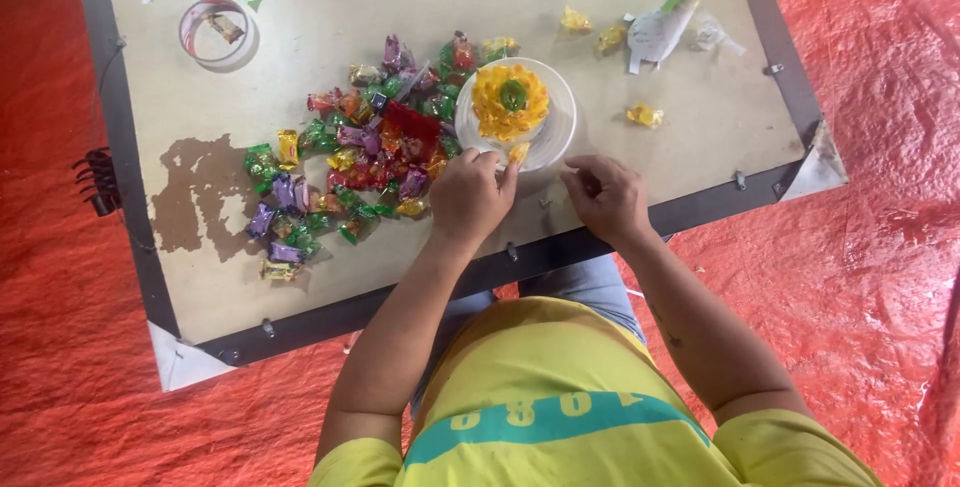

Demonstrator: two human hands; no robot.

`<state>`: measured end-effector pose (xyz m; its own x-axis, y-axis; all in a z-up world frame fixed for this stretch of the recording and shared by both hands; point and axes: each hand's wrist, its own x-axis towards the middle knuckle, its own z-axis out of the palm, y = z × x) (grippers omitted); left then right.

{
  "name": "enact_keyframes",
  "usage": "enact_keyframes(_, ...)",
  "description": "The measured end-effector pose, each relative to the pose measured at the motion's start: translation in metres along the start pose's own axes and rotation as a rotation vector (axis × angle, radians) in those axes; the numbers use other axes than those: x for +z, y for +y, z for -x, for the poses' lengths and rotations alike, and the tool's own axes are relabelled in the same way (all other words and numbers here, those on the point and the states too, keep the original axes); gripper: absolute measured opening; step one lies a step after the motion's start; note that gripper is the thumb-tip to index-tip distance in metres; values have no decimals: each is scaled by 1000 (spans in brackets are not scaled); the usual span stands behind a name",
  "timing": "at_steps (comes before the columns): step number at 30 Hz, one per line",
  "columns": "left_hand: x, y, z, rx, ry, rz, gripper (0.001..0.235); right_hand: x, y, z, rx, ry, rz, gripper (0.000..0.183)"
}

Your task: Assembling a candy bouquet by individually attaching wrapped candies to plastic sticks using a lighter to melt the plastic for bonding.

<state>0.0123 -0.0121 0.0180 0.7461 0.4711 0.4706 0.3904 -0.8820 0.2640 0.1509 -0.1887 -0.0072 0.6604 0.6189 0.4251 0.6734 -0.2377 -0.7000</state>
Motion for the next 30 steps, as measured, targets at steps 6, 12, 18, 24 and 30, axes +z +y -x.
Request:
enact_keyframes(6, -13, 13, -17, -159, -307, 7, 38, -4, -5, -1, -6, -4, -82, 15)
enact_keyframes(12, -6, 21, -18, -171, -300, 9, 34, -6, -9, -3, -30, -5, -124, 13)
enact_keyframes(18, 1, 19, -16, -225, -234, 120, 21, -8, -10, -5, -32, -16, -133, 13)
enact_keyframes(24, -8, 19, -5, -208, -167, 244, 14, -5, -8, -3, -53, -30, -96, 11)
enact_keyframes(30, -24, 11, 8, -196, -3, 573, 14, -4, -9, -3, -51, 5, -117, 10)
